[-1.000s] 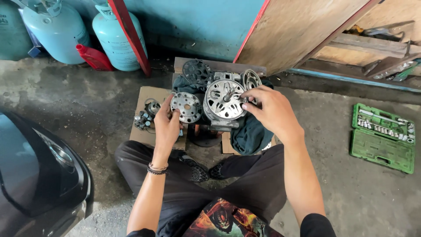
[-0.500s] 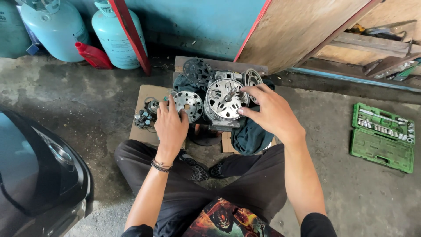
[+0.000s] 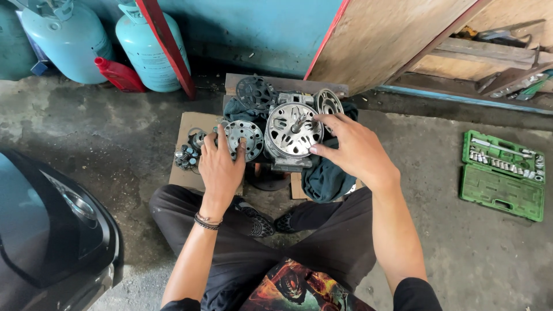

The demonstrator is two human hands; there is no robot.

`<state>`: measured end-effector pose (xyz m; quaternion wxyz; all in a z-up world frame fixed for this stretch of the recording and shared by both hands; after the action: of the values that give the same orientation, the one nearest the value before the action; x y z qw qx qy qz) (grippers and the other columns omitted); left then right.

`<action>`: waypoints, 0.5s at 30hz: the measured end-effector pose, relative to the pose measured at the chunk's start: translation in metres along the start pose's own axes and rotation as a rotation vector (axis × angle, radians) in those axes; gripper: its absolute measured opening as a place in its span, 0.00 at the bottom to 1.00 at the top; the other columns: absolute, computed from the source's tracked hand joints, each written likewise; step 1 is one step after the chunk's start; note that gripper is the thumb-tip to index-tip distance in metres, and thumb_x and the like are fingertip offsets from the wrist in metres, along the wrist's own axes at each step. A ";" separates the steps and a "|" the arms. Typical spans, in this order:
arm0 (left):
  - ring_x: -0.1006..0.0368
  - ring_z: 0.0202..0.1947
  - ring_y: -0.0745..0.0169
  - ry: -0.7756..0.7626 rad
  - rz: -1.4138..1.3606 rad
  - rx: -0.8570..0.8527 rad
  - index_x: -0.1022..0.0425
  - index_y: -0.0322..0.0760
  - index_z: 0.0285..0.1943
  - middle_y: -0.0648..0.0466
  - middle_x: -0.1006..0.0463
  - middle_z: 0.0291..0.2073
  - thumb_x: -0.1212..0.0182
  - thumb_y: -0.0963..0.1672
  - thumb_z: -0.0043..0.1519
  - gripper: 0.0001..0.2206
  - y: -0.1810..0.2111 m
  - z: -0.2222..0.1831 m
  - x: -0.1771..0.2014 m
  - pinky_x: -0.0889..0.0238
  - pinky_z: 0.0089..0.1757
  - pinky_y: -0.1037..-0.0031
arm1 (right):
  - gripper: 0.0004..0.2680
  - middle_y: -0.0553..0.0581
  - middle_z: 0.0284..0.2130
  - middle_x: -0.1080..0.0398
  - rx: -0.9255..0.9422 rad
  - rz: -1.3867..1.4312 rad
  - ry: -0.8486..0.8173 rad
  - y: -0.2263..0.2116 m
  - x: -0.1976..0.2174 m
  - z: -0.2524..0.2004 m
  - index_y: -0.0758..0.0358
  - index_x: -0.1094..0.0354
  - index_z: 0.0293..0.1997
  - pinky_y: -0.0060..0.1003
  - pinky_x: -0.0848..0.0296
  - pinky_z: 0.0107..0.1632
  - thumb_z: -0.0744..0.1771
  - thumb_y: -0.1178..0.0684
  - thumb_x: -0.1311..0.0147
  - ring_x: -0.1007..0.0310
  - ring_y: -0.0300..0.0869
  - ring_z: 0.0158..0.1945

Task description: Inspecting and assembling the internal components of an automotive air conditioning compressor

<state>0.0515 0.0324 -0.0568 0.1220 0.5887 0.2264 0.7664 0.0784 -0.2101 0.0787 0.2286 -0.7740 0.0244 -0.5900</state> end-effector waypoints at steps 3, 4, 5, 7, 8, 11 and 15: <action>0.29 0.54 0.36 0.023 -0.028 -0.027 0.36 0.28 0.72 0.37 0.33 0.56 0.43 0.52 0.68 0.29 0.008 -0.002 0.015 0.29 0.45 0.54 | 0.23 0.65 0.55 0.30 -0.007 0.021 -0.009 0.001 -0.002 -0.003 0.55 0.38 0.68 0.58 0.26 0.49 0.65 0.43 0.41 0.25 0.59 0.55; 0.29 0.54 0.36 0.023 -0.028 -0.028 0.36 0.28 0.72 0.37 0.33 0.56 0.43 0.52 0.68 0.29 0.012 -0.004 0.023 0.29 0.45 0.54 | 0.23 0.65 0.55 0.30 -0.008 0.021 -0.008 0.000 -0.001 -0.004 0.55 0.38 0.68 0.58 0.26 0.49 0.65 0.43 0.41 0.25 0.59 0.55; 0.30 0.54 0.35 0.056 -0.071 -0.063 0.35 0.28 0.71 0.38 0.33 0.55 0.42 0.50 0.68 0.27 0.019 -0.006 0.033 0.31 0.47 0.53 | 0.23 0.66 0.55 0.30 -0.009 0.038 0.002 -0.001 -0.001 -0.006 0.56 0.38 0.68 0.58 0.26 0.49 0.65 0.44 0.41 0.25 0.59 0.55; 0.31 0.54 0.35 0.089 -0.113 -0.097 0.34 0.27 0.69 0.38 0.33 0.55 0.41 0.48 0.68 0.25 0.027 -0.009 0.047 0.33 0.48 0.52 | 0.23 0.67 0.54 0.30 -0.009 0.055 0.012 -0.001 -0.002 -0.008 0.57 0.37 0.68 0.58 0.26 0.49 0.65 0.45 0.40 0.24 0.60 0.54; 0.30 0.52 0.42 0.137 -0.189 -0.182 0.31 0.33 0.67 0.42 0.32 0.53 0.40 0.46 0.67 0.21 0.034 -0.011 0.054 0.34 0.48 0.57 | 0.23 0.67 0.54 0.30 -0.013 0.064 0.023 0.000 -0.003 -0.009 0.57 0.37 0.68 0.57 0.26 0.49 0.65 0.46 0.40 0.24 0.59 0.54; 0.30 0.46 0.52 0.202 -0.283 -0.382 0.25 0.42 0.62 0.52 0.29 0.49 0.35 0.44 0.63 0.18 0.056 -0.017 0.068 0.34 0.46 0.63 | 0.21 0.66 0.54 0.29 -0.019 0.081 0.039 0.004 -0.006 -0.010 0.57 0.36 0.66 0.55 0.26 0.49 0.65 0.46 0.40 0.24 0.58 0.54; 0.29 0.43 0.59 0.185 -0.156 -0.572 0.23 0.57 0.59 0.63 0.27 0.48 0.34 0.51 0.60 0.17 0.081 -0.016 0.064 0.34 0.42 0.66 | 0.18 0.63 0.52 0.29 -0.005 0.073 0.054 0.006 -0.009 -0.011 0.53 0.34 0.64 0.55 0.25 0.49 0.66 0.47 0.41 0.24 0.57 0.54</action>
<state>0.0246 -0.0122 0.0337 0.3201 0.4392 0.0561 0.8376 0.0668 -0.2166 0.0700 0.2473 -0.7571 0.0604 -0.6017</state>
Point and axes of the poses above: each hand's wrist, its own z-axis towards the middle knuckle, its own x-axis out of the back of the hand, y = z × x, the point moved 7 cm from there along z, towards the middle knuckle
